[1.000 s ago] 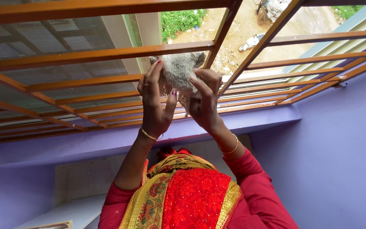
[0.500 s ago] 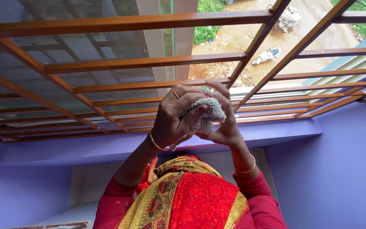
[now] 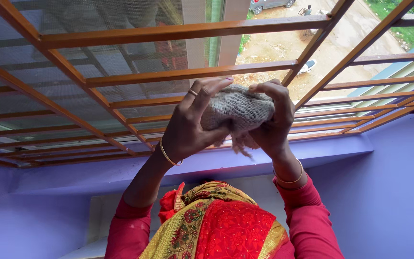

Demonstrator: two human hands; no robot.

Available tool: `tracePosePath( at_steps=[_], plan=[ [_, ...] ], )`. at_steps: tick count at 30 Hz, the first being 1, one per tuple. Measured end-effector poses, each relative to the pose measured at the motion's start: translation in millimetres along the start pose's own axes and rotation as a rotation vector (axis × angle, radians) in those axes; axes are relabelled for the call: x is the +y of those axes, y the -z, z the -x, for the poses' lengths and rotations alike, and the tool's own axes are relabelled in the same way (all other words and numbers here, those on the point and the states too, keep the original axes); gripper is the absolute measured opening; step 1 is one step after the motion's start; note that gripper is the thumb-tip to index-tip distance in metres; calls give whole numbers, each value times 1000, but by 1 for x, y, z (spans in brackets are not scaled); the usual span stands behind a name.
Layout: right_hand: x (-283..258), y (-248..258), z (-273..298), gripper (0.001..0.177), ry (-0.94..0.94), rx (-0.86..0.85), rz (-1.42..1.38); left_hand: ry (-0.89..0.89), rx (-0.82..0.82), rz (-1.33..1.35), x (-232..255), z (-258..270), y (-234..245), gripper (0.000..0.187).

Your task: The person wipes the bars and glass of a window using a grey cloth, reaching different sections of the frame.

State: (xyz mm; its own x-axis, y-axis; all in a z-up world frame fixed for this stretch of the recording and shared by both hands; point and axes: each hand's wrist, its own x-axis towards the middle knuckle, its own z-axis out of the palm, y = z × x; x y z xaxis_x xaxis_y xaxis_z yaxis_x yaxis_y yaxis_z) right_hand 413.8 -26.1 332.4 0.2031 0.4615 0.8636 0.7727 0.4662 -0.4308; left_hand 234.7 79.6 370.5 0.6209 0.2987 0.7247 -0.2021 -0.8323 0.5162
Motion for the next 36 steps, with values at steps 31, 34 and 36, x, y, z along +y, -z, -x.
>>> tracePosePath(
  at_steps=[31, 34, 36],
  plan=[
    [68, -17, 2, 45, 111, -185, 558, 13, 245, -784, -59, -7, -62, 72],
    [77, 28, 6, 43, 103, -8, 692, -73, 167, -673, -57, -32, -103, 70],
    [82, 39, 9, 42, 78, 30, 754, -99, 132, -656, -54, -41, -117, 64]
  ],
)
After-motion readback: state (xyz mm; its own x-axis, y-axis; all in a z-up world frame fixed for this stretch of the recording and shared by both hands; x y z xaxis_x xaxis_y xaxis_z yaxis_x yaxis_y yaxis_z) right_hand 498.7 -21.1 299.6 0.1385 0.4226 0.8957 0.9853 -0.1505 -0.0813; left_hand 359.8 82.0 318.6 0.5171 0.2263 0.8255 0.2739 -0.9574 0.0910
